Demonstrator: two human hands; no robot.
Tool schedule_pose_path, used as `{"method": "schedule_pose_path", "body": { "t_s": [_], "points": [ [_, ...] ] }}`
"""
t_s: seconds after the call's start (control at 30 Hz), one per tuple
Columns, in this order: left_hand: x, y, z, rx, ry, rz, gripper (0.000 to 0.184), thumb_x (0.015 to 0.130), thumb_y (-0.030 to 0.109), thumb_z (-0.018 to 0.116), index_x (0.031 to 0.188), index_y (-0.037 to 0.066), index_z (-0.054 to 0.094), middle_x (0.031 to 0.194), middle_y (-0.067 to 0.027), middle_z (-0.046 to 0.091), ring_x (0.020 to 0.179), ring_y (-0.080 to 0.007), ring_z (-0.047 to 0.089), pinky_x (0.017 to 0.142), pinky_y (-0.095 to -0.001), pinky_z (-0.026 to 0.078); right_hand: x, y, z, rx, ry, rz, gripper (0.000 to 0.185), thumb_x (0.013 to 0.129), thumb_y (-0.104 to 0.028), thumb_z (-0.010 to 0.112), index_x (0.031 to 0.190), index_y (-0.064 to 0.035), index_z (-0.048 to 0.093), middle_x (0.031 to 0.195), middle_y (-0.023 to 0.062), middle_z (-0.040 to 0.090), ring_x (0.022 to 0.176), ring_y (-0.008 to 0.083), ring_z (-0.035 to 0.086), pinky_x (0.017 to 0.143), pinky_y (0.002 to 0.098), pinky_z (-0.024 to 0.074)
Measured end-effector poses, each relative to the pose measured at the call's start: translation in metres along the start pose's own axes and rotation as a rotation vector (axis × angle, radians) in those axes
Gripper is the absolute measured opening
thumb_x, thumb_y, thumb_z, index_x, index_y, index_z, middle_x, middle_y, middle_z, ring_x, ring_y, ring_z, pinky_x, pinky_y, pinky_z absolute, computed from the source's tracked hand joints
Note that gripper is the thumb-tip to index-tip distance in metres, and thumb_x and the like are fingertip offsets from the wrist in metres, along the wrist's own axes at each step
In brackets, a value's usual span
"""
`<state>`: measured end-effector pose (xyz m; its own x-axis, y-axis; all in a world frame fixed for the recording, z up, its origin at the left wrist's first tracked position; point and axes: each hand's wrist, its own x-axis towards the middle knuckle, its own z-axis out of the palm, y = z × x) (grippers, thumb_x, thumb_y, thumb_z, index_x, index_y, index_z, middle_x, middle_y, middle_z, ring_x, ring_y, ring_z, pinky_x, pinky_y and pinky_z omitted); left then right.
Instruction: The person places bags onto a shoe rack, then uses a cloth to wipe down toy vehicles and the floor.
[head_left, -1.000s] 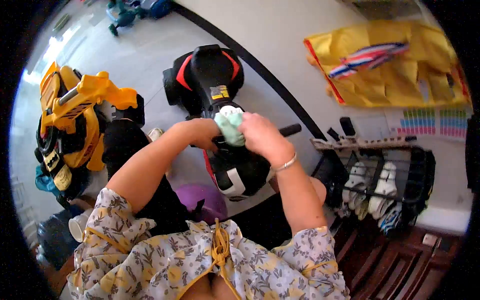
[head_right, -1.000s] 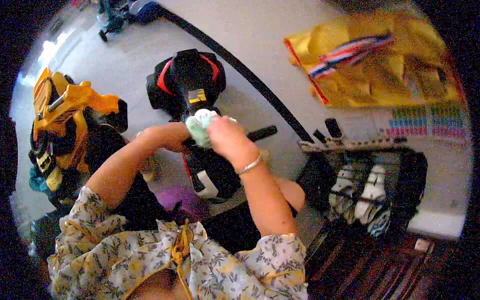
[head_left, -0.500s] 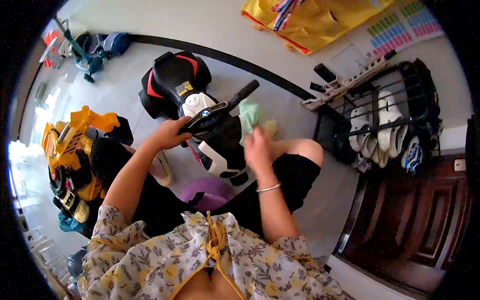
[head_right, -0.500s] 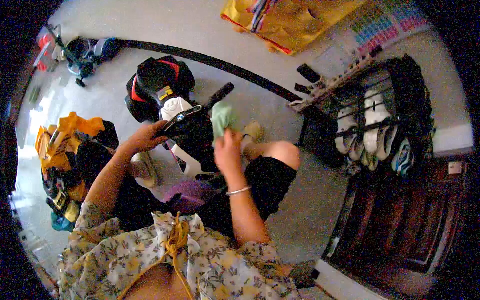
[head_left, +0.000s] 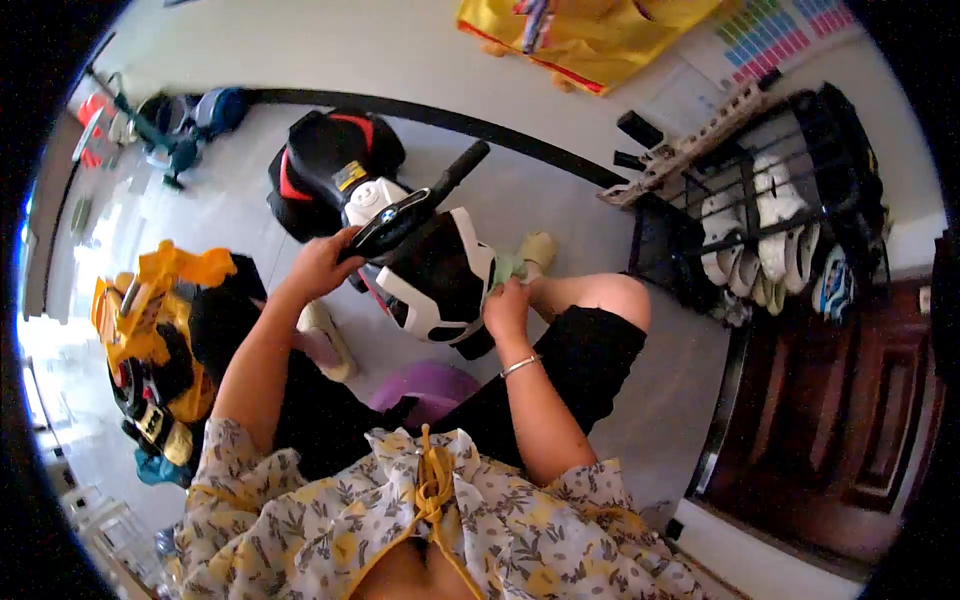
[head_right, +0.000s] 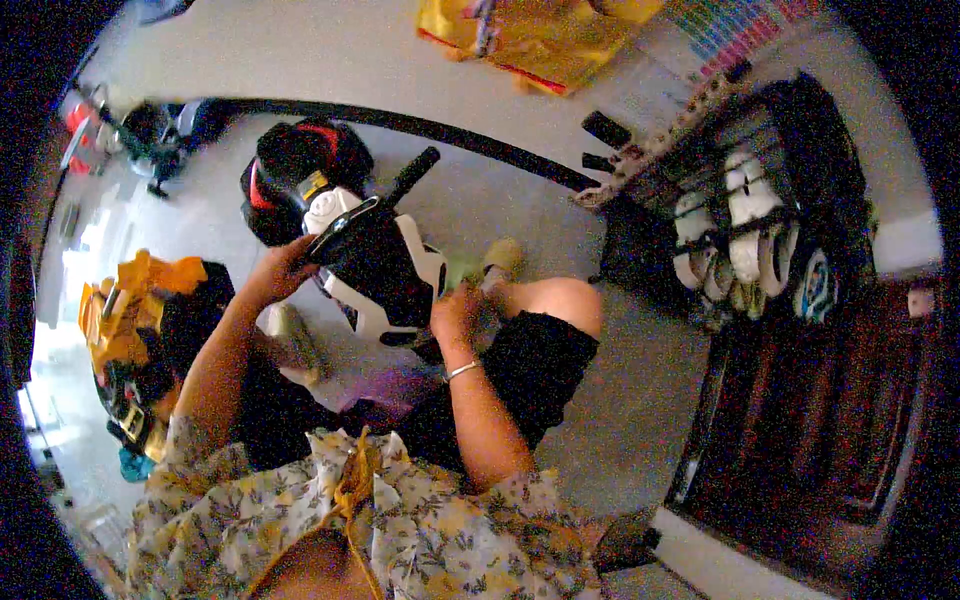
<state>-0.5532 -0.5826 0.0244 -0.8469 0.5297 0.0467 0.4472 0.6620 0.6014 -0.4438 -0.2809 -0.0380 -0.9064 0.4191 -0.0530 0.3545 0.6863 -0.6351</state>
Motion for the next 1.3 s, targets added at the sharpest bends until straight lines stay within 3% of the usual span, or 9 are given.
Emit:
{"method": "schedule_pose_path", "body": {
  "t_s": [0.03,0.23,0.37,0.53,0.67,0.77,1.0,1.07,1.3],
  "points": [
    [0.002,0.014,-0.01,-0.022,-0.081,-0.13,0.048,0.078,0.023,0.066,0.121,0.01,0.052,0.086,-0.0202,0.064,0.081,-0.0376,0.061,0.071,-0.0438,0.047,-0.006,0.0,0.002,-0.051,0.031,-0.064,0.023,0.083,-0.005,0.047,0.099,0.0121,0.048,0.097,0.0296,0.048,0.086,0.0448,0.052,0.081,0.0496,0.04],
    [0.001,0.013,-0.015,-0.018,-0.033,-0.113,0.05,0.078,0.021,0.064,0.125,0.01,0.051,0.091,-0.0165,0.066,0.082,-0.0357,0.064,0.072,-0.0435,0.05,-0.051,-0.048,-0.012,0.19,0.013,-0.173,0.031,0.083,-0.008,0.053,0.104,0.0093,0.039,0.1,0.0262,0.045,0.094,0.04,0.048,0.085,0.0479,0.0376],
    [-0.005,0.024,-0.012,0.228,0.003,-0.239,0.049,0.079,0.04,0.062,0.126,0.027,0.052,0.082,-0.014,0.066,0.076,-0.0326,0.064,0.064,-0.0439,0.049,-0.064,-0.097,-0.011,0.158,0.062,-0.437,0.038,0.08,-0.007,0.055,0.112,0.0062,0.038,0.104,0.0261,0.044,0.104,0.0434,0.04,0.092,0.0487,0.032],
    [-0.008,0.02,-0.004,0.215,0.055,-0.241,0.049,0.079,0.038,0.062,0.126,0.024,0.051,0.088,-0.0109,0.066,0.08,-0.0315,0.064,0.064,-0.0439,0.05,-0.057,-0.128,-0.013,0.163,0.024,-0.597,0.041,0.076,-0.004,0.055,0.115,0.0048,0.043,0.104,0.0236,0.045,0.103,0.042,0.043,0.09,0.0471,0.0364],
    [-0.008,0.024,-0.005,0.221,0.009,-0.25,0.053,0.079,0.037,0.064,0.128,0.023,0.049,0.086,-0.0153,0.065,0.079,-0.0349,0.064,0.065,-0.0474,0.05,-0.066,-0.117,-0.004,-0.062,-0.051,-0.83,0.036,0.071,-0.001,0.057,0.107,-0.003,0.057,0.1,0.0182,0.048,0.094,0.0371,0.05,0.082,0.0437,0.0433],
    [-0.008,0.031,-0.005,0.278,0.054,-0.249,0.047,0.079,0.041,0.064,0.121,0.022,0.055,0.078,-0.0112,0.065,0.071,-0.0299,0.065,0.059,-0.0414,0.05,-0.084,-0.104,0.003,-0.262,-0.153,-0.891,0.032,0.071,0.0,0.057,0.102,-0.0098,0.063,0.094,0.0106,0.051,0.091,0.0321,0.052,0.075,0.0407,0.0468],
    [-0.001,0.03,-0.003,0.223,0.075,-0.313,0.043,0.077,0.037,0.066,0.116,0.021,0.058,0.079,-0.0104,0.066,0.072,-0.029,0.066,0.059,-0.0406,0.051,-0.075,-0.146,0.003,-0.353,-0.103,-1.002,0.025,0.076,0.001,0.055,0.098,-0.0084,0.064,0.092,0.0108,0.052,0.085,0.0295,0.054,0.067,0.0361,0.0503],
    [0.0,0.039,-0.013,0.196,0.036,-0.341,0.043,0.077,0.037,0.066,0.116,0.021,0.058,0.079,-0.0106,0.066,0.072,-0.0292,0.066,0.06,-0.0406,0.051,-0.067,-0.153,0.015,-0.594,-0.177,-0.9,0.016,0.079,-0.003,0.054,0.092,-0.0038,0.063,0.094,0.0116,0.054,0.087,0.0279,0.056,0.066,0.034,0.0514],
    [-0.002,0.042,-0.011,0.176,0.007,-0.336,0.045,0.076,0.038,0.066,0.116,0.021,0.058,0.078,-0.0128,0.066,0.072,-0.0316,0.065,0.062,-0.043,0.052,-0.039,-0.151,0.068,-0.939,-0.205,-0.923,0.018,0.082,-0.008,0.055,0.097,0.0017,0.059,0.097,0.0139,0.057,0.087,0.0264,0.058,0.066,0.0319,0.0505]
  ]
}}
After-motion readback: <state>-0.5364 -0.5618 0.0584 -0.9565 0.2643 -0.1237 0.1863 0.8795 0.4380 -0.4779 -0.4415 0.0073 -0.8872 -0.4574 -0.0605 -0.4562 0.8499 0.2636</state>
